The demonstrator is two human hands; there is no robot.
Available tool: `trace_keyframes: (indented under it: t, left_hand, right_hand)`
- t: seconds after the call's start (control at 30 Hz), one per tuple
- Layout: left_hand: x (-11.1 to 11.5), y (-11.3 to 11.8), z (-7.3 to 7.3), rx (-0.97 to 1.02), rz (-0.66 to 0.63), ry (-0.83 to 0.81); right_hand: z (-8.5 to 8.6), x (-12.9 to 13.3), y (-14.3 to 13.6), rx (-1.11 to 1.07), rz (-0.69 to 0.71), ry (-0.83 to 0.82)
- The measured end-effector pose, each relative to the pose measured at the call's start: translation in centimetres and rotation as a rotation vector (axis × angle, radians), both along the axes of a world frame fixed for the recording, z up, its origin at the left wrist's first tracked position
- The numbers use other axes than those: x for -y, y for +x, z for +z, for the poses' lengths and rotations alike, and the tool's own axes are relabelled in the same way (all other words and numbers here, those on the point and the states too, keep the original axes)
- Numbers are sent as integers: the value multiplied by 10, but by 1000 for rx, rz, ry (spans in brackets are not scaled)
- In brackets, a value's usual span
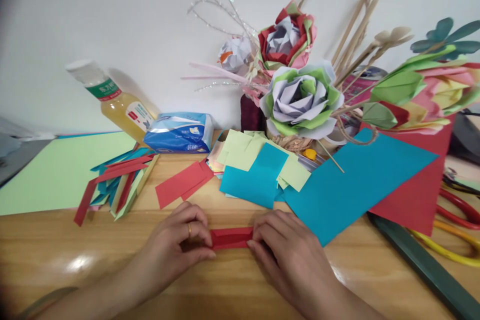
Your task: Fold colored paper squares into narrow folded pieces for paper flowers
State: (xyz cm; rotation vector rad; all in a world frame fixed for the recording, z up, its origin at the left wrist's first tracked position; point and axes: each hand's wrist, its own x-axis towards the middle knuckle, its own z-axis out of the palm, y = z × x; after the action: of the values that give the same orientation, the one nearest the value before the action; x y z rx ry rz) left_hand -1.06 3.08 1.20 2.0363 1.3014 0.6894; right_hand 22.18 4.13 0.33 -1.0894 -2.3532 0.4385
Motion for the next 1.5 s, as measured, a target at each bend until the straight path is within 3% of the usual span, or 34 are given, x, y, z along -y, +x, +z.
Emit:
trace_keyframes:
  t: [0.23,0.57,0.8,1.23,1.5]
  left_hand:
    - [2,3,2,-34,47,-35]
    - [7,12,0,-175,86,40]
    - [8,15,-2,-256,94,125]
    - [10,8,1,-81,92,-68]
    - [12,-1,3,-86,38,-56]
  right_hand:
    - [2,-1,-2,2,9,16]
    - [-2,1,-1,20,7,-2]
    - [1,0,-8,16,-73,24]
    - [0,-2,-1,33,19,-80]
    - [1,-6,4,16,91,-168]
